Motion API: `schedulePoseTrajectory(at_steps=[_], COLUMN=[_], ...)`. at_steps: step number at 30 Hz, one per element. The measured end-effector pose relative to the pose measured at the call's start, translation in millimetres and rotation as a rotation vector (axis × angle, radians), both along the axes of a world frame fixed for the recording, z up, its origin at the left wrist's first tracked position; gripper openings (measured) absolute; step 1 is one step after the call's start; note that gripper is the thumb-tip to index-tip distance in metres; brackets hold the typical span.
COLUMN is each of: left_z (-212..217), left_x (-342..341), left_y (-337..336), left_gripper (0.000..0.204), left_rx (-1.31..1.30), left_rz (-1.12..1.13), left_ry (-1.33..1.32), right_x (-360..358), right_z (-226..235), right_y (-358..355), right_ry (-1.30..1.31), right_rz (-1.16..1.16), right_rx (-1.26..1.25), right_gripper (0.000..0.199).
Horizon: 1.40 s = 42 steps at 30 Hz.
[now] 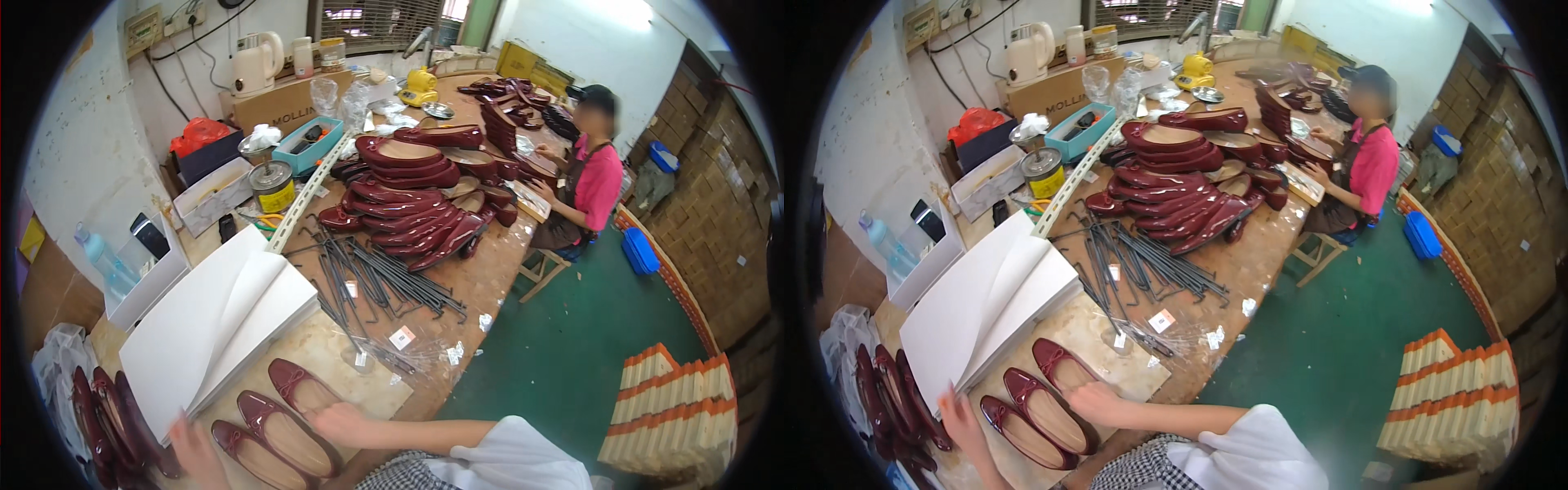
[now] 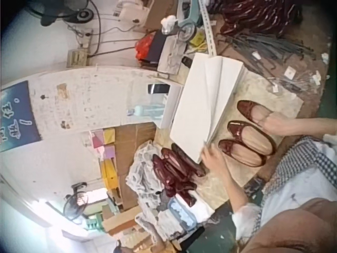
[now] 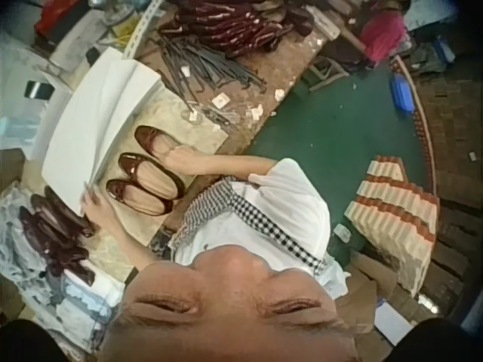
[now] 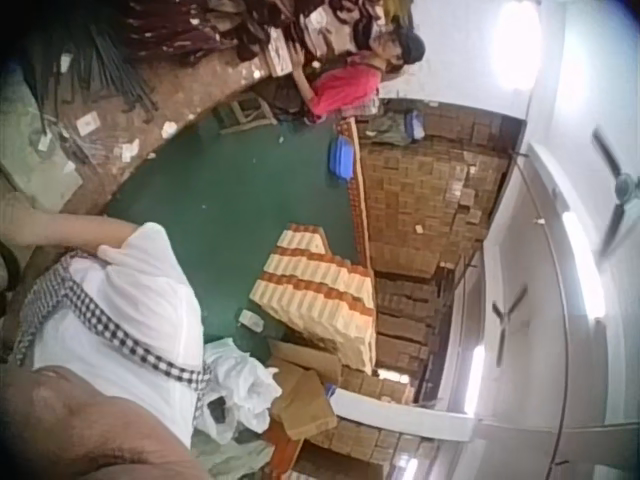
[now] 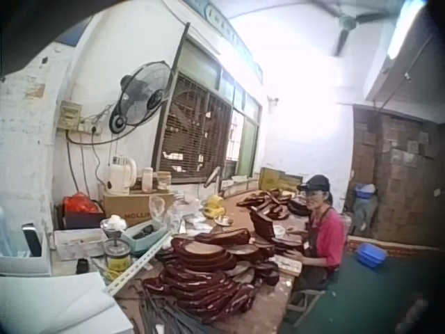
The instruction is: The person wipes the interior of maroon flat shoes with a white cloth and inserts metal shoe trees to maintain their shape. The person handles the shoes one by one, wiping the insole and then inserting the tree before moving to the next pair.
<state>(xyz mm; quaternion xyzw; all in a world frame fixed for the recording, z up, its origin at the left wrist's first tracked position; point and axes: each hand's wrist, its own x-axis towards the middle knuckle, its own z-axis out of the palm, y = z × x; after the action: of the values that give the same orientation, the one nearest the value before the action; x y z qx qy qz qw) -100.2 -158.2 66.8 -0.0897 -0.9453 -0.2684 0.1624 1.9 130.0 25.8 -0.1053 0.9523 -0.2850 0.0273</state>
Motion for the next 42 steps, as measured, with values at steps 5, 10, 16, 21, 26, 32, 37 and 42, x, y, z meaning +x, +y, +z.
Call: schedulePoseTrajectory(at_steps=[5, 10, 16, 21, 26, 32, 37, 42], left_z=[40, -37, 10, 41, 12, 4, -13, -16], left_x=[-128, -175, -3, 104, 105, 100, 111, 130], left_y=[86, 76, 154, 147, 137, 157, 158, 178], left_gripper=[0.049, 0.046, 0.019, 0.017, 0.017, 0.049, 0.027, 0.03], left_rx=[-0.449, -0.337, 0.205, 0.377, 0.518, 0.939, -0.018, -0.08], left_rz=[0.159, 0.061, -0.418, -1.014, -0.425, -0.265, -0.7, -0.866], left_ry=[-0.063, 0.048, 0.073, 0.166, 0.13, -0.487, -0.254, -0.324], right_x=[3, 27, 21, 2, 16, 37, -7, -32], right_z=[40, 66, 44, 65, 16, 65, 24, 8], right_y=[21, 46, 54, 28, 30, 18, 71, 25], right_ry=[-0.007, -0.037, -0.183, -0.819, -0.617, 0.086, -0.257, 0.326], right_rz=[0.021, -0.107, -0.347, -0.305, 0.309, 0.174, -0.327, 0.028], right_rx=[-0.071, -0.426, -1.362, -1.396, -1.326, -0.403, -0.775, 0.257], right_gripper=[0.02, 0.031, 0.059, 0.063, 0.056, 0.078, 0.053, 0.026])
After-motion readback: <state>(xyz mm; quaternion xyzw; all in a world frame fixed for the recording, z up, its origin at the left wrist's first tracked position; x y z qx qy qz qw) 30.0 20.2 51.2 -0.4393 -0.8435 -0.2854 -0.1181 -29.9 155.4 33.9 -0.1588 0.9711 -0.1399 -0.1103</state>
